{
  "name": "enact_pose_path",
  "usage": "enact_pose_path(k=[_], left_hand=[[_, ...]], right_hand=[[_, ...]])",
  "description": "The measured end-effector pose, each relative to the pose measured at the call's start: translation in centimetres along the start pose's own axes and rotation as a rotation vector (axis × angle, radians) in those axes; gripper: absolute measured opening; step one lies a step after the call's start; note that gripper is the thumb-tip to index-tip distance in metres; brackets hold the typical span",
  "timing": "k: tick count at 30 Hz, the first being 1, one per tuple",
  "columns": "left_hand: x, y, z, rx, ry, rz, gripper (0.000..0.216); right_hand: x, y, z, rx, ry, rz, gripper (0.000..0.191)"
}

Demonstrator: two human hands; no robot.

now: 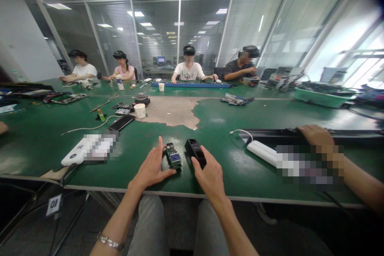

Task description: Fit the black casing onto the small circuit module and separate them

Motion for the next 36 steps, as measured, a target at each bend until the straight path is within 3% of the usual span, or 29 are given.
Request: enact_pose_path(k=[3,7,11,17,26,31,36], left_hand=[[0.1,0.0,-0.1,0.003,0.018,0.006,0.130],[0.3,0.1,-0.1,-0.011,0.038,0.022,0.131],[0.5,0.2,-0.2,-0.031,0.054,0.047,0.127],[0.5,0.2,-0.3,-0.068,0.058,0.056,0.124],[0.3,0.3,0.1,-0.153,0.039,0.076,0.130],[0.3,0.2,0.2,-0.153,0.028,0.058,0.131],[0.2,0.2,0.1,-0.140,0.006,0.057,0.133]], right_hand=[[0.1,-0.2,-2.5,0.012,-0.117,0.029,0.050],[-1.5,-0.2,-5.4,0.062,-0.162,-0.006,0.049],[-3.3,0.1,-6.6,0.066,-0.106,-0.072,0.050],[-4.3,0.5,-8.3,0.096,-0.026,-0.141,0.049],[-5.9,2.7,-7.1,0.103,0.088,-0.197,0.053],[-5.8,3.4,-7.0,0.167,0.085,-0.197,0.058],[-5.2,2.5,-7.5,0.140,0.076,-0.170,0.065]])
Point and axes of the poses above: each hand's wrist, its own y-axis away from the middle knuckle, its own x-axis out of the back of the hand, z = x × y, the point moved 10 cm from there along -y, towards the middle knuckle, and after that the axes turned 6 degrees about z, right-handed, at the moved point
